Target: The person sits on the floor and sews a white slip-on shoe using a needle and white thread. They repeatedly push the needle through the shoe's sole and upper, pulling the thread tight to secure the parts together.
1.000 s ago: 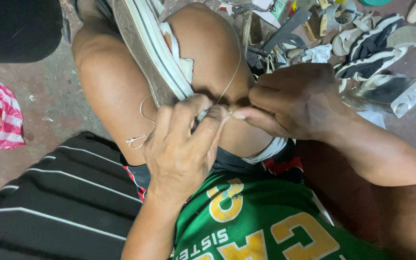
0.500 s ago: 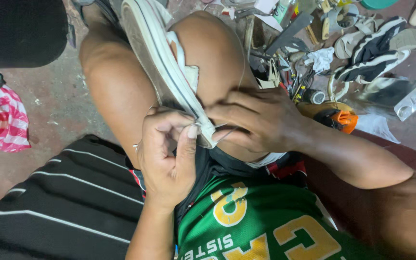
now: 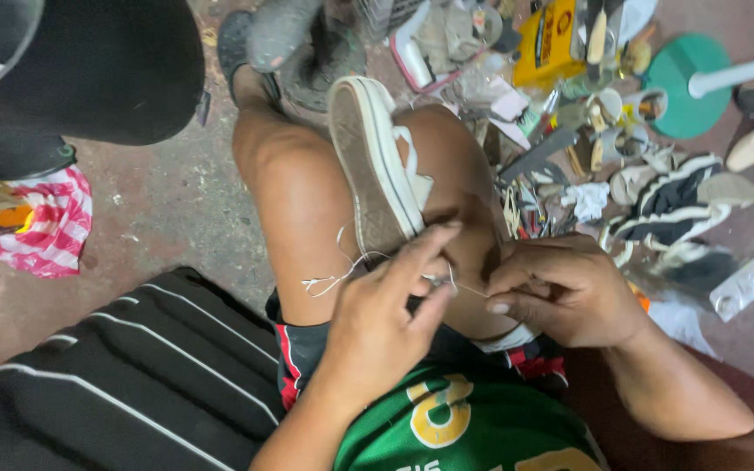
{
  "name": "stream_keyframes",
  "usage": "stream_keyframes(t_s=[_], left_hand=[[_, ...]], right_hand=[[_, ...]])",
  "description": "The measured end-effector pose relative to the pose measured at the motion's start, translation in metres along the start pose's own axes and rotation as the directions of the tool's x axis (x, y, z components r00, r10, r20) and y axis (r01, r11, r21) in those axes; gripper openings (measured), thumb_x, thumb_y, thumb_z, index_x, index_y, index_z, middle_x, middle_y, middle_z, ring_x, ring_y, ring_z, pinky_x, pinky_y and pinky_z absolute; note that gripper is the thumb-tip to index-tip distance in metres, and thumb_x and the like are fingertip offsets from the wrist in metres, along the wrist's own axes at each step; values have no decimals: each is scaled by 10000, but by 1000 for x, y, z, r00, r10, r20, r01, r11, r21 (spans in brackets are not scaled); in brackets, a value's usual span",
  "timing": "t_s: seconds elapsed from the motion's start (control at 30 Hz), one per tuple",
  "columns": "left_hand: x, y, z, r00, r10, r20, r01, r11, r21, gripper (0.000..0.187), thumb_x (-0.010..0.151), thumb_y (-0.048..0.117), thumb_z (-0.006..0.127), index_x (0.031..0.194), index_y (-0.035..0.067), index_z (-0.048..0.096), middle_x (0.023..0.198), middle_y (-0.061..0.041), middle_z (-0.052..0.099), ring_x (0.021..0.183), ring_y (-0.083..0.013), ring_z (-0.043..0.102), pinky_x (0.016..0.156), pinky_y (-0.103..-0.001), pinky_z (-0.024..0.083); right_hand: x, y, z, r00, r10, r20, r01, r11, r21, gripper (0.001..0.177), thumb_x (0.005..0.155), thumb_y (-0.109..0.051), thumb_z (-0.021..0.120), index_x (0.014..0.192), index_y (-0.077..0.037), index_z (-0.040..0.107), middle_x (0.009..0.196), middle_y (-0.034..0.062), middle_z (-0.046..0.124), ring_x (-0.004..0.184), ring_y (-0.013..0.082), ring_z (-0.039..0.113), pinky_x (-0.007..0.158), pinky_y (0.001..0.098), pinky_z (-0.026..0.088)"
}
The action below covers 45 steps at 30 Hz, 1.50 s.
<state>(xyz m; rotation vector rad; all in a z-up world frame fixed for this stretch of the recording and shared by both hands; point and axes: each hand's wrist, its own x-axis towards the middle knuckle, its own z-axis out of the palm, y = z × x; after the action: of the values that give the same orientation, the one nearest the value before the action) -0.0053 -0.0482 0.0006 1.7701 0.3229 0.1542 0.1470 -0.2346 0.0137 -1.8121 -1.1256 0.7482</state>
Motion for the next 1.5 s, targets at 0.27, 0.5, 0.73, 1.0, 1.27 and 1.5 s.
stream_keyframes(t_s=[0.27,0.5,0.73,1.0,1.27,1.5], left_hand=[[5,4,11,973,188,-133,-161,968,193,849,800,45,759,1550,121,368,1332,-206,567,934,-362,695,773,-433,605],[5,-1,6,995,76,-72,-73,997,35,847,816,102,787,1535,104,340,1301,-198,586,758,-293,712,694,-428,592],[6,-1,-1,999,34,-42,-36,998,-48,892,807,83,811,1555,101,325,1293,-152,612,740,-192,751,630,-347,592],[8,3,-4,999,-34,-22,32,994,-107,898,800,48,811,1549,84,318,1469,-153,574,748,-146,764,610,-270,601],[-4,10,-45,997,26,-78,-23,999,44,600,772,11,691,1355,88,572,1453,-153,564,752,-144,725,552,-270,571],[-11,-18,-30,977,139,-162,-48,882,469,211,915,218,760,1021,71,652,998,-77,648,832,-333,669,712,-431,523]], right_hand=[[24,-3,23,998,-20,-64,-11,891,-454,220,779,-170,800,976,-93,742,923,79,737,707,256,724,624,339,568],[5,85,-71,961,100,-259,-269,562,-782,146,998,-259,770,1013,-115,753,980,91,723,764,284,698,707,384,549],[-25,98,-140,802,159,-576,-594,321,-738,271,1088,-251,630,1248,-33,634,877,245,709,785,418,679,704,491,535],[-11,18,19,992,76,-100,-121,784,-609,298,984,-160,563,1270,-74,578,1048,199,729,917,389,726,808,464,589],[1,0,36,956,263,-132,-212,927,311,449,971,-185,521,1393,-48,593,957,114,653,827,197,628,770,347,533],[15,-7,65,982,48,-183,-90,968,-233,598,780,-197,890,1282,-70,590,1031,81,643,774,96,595,669,276,515]])
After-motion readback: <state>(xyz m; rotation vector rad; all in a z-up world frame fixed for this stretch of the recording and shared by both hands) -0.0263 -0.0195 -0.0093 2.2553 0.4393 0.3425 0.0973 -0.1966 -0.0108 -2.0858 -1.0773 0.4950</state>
